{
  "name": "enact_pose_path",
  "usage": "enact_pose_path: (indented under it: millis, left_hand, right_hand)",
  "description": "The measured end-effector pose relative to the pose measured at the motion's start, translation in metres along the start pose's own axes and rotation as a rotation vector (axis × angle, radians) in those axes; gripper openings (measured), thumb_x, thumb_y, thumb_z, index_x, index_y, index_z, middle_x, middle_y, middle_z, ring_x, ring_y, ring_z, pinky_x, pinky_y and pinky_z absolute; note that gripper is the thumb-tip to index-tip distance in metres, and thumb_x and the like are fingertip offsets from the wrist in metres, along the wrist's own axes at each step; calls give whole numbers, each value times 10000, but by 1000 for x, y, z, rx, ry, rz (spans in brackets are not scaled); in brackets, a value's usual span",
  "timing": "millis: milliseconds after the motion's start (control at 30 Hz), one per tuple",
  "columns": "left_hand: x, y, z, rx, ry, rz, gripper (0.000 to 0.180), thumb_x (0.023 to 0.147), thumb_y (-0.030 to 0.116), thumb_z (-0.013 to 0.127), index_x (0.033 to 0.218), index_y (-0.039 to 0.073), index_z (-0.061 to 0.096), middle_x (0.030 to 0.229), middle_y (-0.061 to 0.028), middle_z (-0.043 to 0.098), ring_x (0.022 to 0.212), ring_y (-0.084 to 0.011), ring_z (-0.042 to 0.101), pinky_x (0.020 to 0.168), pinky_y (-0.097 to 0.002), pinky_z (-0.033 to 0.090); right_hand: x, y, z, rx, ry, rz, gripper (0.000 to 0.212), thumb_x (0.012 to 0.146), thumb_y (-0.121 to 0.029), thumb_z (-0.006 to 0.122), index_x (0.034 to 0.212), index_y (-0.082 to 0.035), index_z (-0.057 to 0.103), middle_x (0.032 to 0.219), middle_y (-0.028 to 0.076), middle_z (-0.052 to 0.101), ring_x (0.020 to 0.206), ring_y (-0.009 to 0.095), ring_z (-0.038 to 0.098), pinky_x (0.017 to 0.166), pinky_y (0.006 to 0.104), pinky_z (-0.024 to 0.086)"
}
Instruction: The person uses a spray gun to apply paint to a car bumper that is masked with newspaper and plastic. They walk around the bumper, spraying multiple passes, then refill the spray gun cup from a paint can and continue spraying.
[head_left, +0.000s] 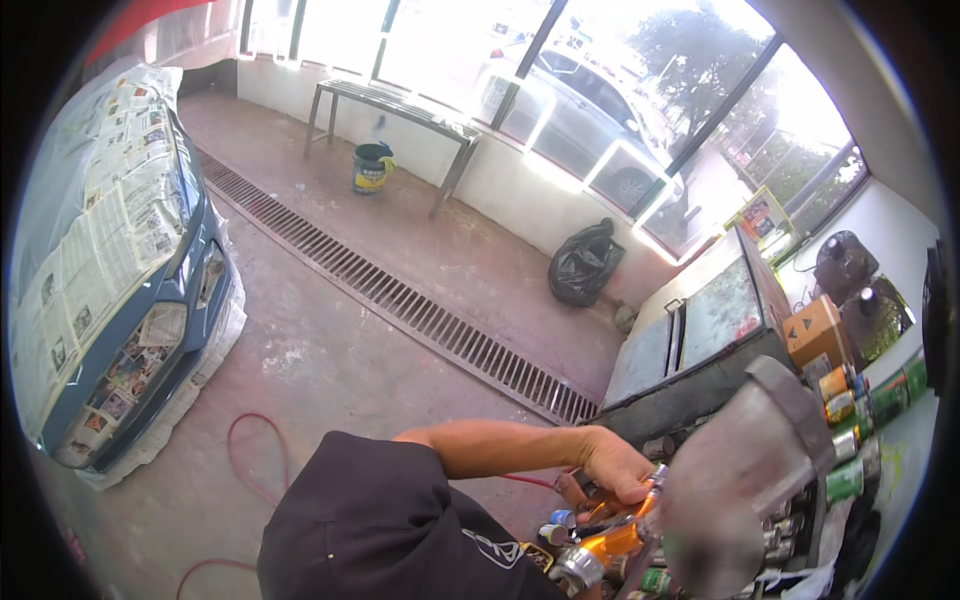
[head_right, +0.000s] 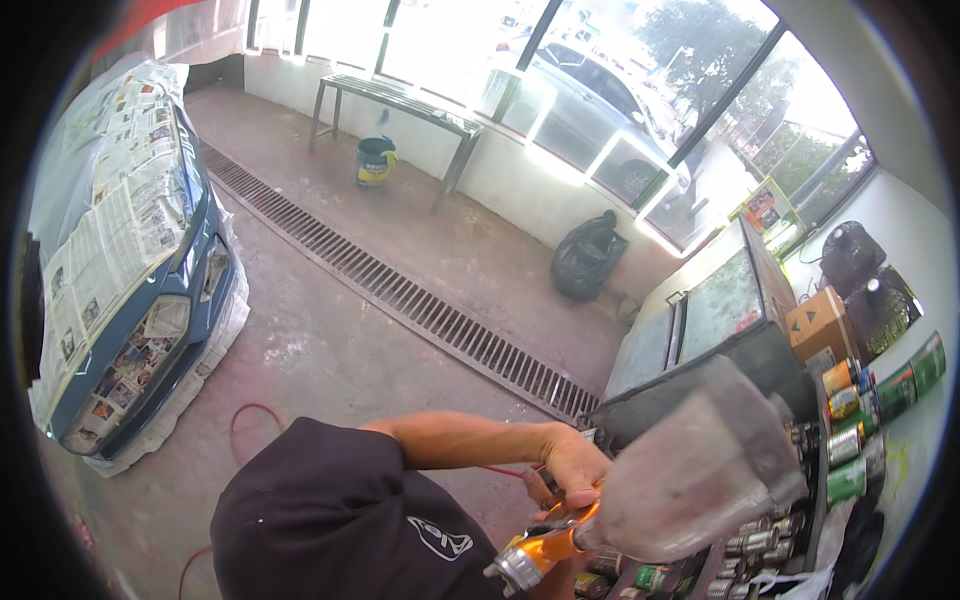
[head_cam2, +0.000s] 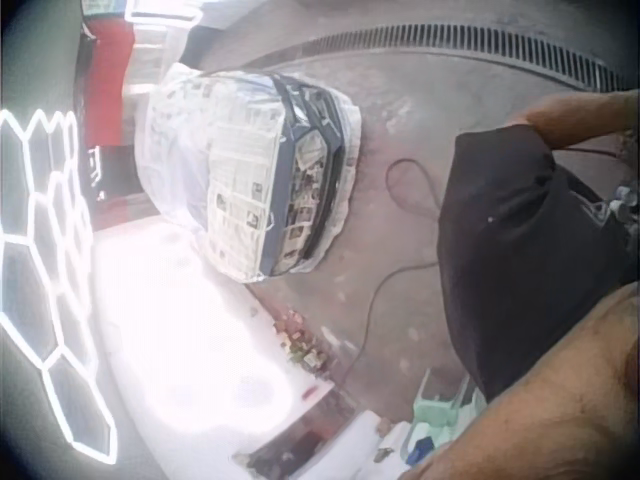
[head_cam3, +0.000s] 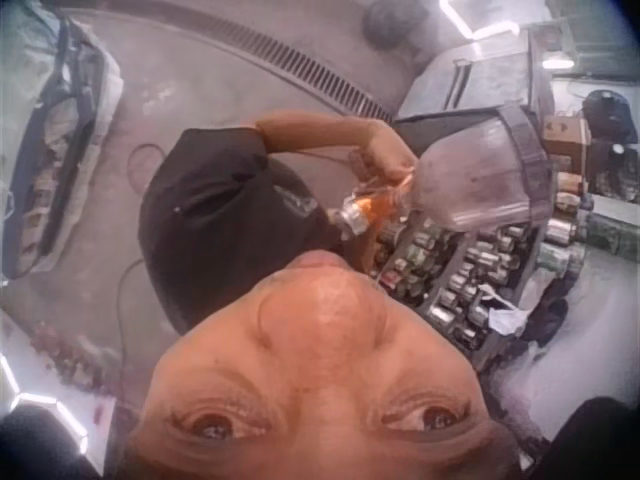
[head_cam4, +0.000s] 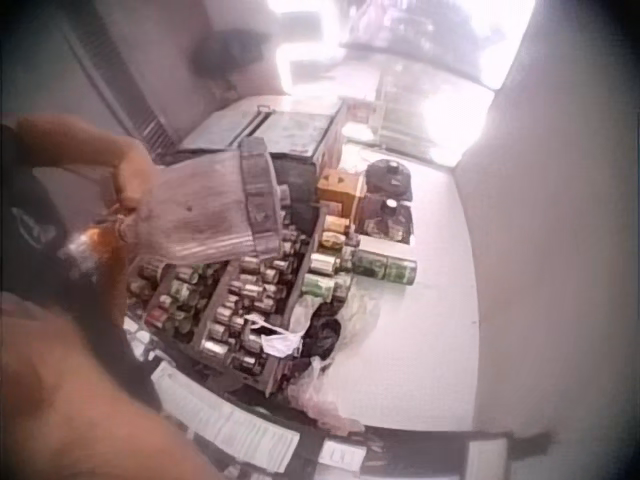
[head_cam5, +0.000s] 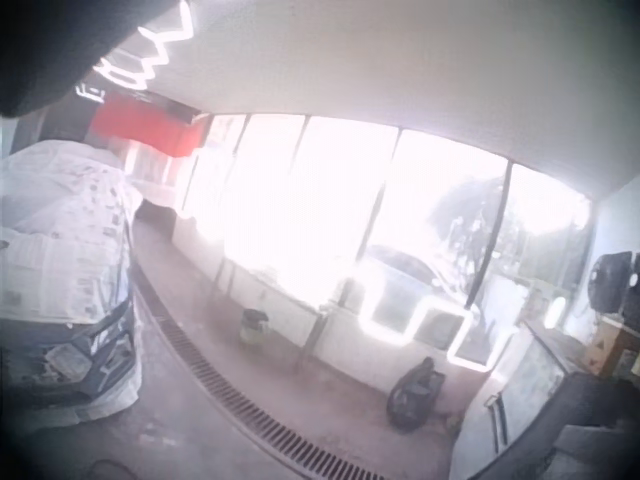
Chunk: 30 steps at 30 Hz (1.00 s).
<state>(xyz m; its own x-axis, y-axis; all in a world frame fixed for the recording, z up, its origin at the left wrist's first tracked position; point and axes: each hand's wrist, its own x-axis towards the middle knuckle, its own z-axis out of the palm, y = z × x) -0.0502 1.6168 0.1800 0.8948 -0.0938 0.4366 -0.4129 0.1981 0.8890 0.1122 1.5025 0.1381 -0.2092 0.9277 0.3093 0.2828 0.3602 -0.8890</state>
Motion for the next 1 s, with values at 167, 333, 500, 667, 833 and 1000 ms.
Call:
enact_pose_path:
  millis: [167, 333, 500, 667, 833, 1000]
  left_hand:
    - [-36, 43, -110, 273, 664, 101, 715, 1134, 538, 639, 1544, -46, 588, 1171, -110, 793, 1148, -156, 719, 972, -340, 595]
    - [-87, 14, -212, 394, 1189, 350, 594, 1064, 244, 642, 1594, -13, 566, 1384, -144, 737, 1332, -214, 660, 1151, -382, 519]
    - [-72, 29, -311, 927, 1269, 298, 476, 1022, 277, 762, 1407, 9, 681, 1262, -150, 763, 1246, -285, 707, 1103, -401, 523]
    - [-57, 39, -436, 389, 1436, 224, 310, 1082, 306, 781, 1216, 29, 750, 1141, -66, 777, 1143, -190, 702, 1066, -372, 504]
    - [-77, 47, -518, 280, 1386, 341, 300, 1113, 295, 761, 1298, 59, 771, 1182, -7, 748, 1137, -117, 663, 1014, -344, 529]
    - [-109, 50, -586, 417, 1259, 428, 305, 1123, 323, 746, 1253, 50, 784, 1190, -12, 749, 1135, -124, 662, 1012, -340, 533]
  right_hand:
    - [138, 36, 20, 174, 236, 31, 504, 947, -228, 934, 1313, 13, 685, 1045, 51, 756, 983, 193, 739, 896, 367, 586]
    - [279, 135, 9, 284, 402, 89, 318, 991, -1, 815, 1273, 15, 670, 1079, 55, 753, 945, 117, 724, 876, 262, 581]
    - [405, 242, 0, 328, 403, -28, 342, 1019, -52, 789, 1308, 47, 636, 1206, 71, 698, 1057, 148, 705, 927, 299, 569]
    - [518, 250, -14, 270, 328, 2, 398, 1019, -71, 804, 1343, 48, 605, 1295, 110, 649, 1136, 186, 688, 965, 325, 560]
    - [598, 265, -48, 20, -10, 22, 521, 1028, -114, 795, 1455, 44, 541, 1373, 160, 603, 1288, 263, 626, 1130, 394, 477]
    - [677, 279, -88, 275, -425, -180, 875, 967, -468, 832, 1580, 36, 464, 1485, 198, 544, 1443, 321, 495, 1249, 490, 322]
